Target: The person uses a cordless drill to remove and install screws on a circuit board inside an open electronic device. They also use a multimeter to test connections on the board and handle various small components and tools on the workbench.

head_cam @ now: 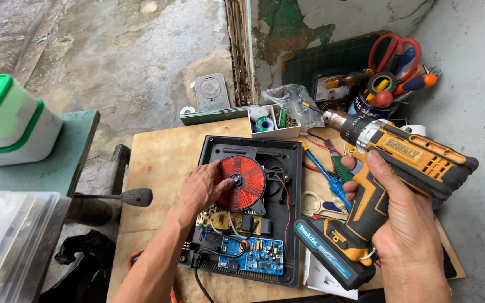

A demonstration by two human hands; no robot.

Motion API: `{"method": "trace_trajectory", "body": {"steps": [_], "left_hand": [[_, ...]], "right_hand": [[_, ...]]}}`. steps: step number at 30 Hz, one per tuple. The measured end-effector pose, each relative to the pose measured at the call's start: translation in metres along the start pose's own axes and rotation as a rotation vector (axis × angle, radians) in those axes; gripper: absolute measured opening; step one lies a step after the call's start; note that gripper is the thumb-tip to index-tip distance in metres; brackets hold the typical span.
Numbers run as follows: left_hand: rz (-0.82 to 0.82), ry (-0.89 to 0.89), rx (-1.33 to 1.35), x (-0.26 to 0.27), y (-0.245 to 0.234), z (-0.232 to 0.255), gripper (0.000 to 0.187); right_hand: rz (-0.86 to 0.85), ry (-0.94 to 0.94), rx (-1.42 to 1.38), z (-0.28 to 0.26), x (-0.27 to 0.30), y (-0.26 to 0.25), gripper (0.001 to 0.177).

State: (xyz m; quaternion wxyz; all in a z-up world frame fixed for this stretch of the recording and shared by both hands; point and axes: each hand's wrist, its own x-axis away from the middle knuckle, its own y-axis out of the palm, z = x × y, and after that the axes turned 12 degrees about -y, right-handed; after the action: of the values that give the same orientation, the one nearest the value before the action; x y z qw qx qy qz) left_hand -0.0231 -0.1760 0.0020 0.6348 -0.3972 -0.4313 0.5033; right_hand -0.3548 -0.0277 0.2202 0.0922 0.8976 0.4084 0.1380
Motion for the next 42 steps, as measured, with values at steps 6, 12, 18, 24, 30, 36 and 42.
{"method": "trace_trajectory", "body": {"steps": [6,12,18,24,30,36,42], "left_hand": [[-0.124,-0.191,0.14,-0.015,-0.016,0.007,0.079],[0.152,-0.47,0.732,0.044,-0.048,0.053,0.054],[0.138,-0.754,1.194,0.091,0.016,0.009,0.033],[-0.061,-0.732,1.173,0.091,0.014,0.011,0.04],[-0.081,-0.782,1.262,0.077,0.014,0.011,0.041],[-0.086,-0.903,1.197,0.069,0.017,0.006,0.031],[-0.075,-0.884,1.406,0.064,0.032,0.0,0.039]], "right_hand": [[0.001,0.032,-0.005,0.002,-0.003,0.005,0.049],[-0.007,0.026,0.001,0.005,-0.006,0.007,0.05],[-0.032,0.009,-0.014,0.013,-0.009,0.001,0.046],[-0.037,0.003,-0.03,0.011,-0.001,0.004,0.046],[-0.066,0.004,-0.043,0.012,-0.003,0.001,0.043],[-0.036,0.023,-0.028,0.009,-0.002,0.002,0.051],[-0.059,0.017,-0.059,0.012,-0.006,-0.003,0.045]]}}
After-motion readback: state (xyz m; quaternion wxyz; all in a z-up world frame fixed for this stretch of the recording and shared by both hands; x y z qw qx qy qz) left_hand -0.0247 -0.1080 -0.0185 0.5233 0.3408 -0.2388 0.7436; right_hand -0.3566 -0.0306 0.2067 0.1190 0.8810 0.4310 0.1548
